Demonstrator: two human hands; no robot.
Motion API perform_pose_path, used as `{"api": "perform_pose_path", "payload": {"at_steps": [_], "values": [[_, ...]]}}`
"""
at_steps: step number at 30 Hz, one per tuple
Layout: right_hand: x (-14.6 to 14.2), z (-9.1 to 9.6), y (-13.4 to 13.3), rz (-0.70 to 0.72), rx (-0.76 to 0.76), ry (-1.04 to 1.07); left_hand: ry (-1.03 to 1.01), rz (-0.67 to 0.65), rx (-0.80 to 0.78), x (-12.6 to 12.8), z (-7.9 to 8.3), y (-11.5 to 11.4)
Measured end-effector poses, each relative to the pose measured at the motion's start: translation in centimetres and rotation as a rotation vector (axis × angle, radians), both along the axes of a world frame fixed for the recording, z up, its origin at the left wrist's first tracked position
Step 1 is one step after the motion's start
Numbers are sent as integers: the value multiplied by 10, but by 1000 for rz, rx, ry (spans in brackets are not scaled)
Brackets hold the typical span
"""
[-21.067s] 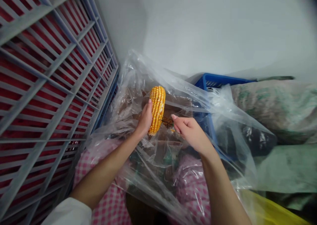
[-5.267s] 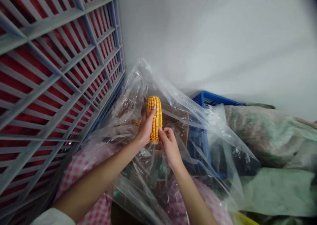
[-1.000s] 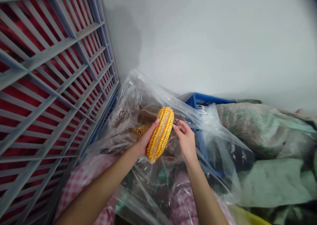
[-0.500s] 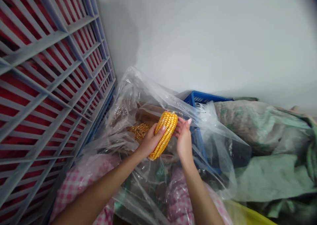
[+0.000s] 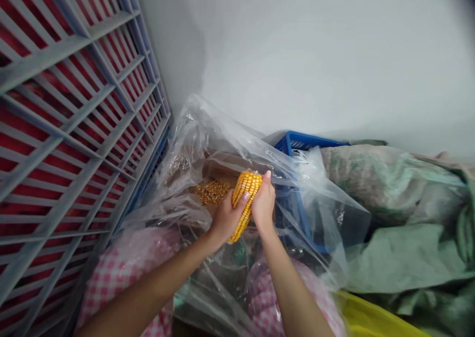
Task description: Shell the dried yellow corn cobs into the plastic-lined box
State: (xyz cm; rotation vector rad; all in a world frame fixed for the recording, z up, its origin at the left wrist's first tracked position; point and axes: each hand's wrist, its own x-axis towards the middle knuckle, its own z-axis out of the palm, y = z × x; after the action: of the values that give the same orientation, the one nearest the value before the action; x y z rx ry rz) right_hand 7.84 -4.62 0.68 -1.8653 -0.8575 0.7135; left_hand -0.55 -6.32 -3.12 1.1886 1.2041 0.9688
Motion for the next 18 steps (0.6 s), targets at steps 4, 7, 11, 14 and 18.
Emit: {"api": "perform_pose_path", "payload": {"at_steps": [4, 7, 11, 14, 18], "values": [[1, -3, 2, -1, 9, -21, -58, -22, -52, -1, 0, 1], [1, -6, 2, -3, 8, -29, -130, -44, -134, 0, 1, 1], [4, -6, 4, 30, 15, -36, -242, -15, -188, 3, 4, 1], [15, -3, 8, 114, -57, 93, -231, -13, -203, 1, 8, 6], [31, -2, 13, 241, -95, 378, 9, -10, -113, -3, 8, 13]]}}
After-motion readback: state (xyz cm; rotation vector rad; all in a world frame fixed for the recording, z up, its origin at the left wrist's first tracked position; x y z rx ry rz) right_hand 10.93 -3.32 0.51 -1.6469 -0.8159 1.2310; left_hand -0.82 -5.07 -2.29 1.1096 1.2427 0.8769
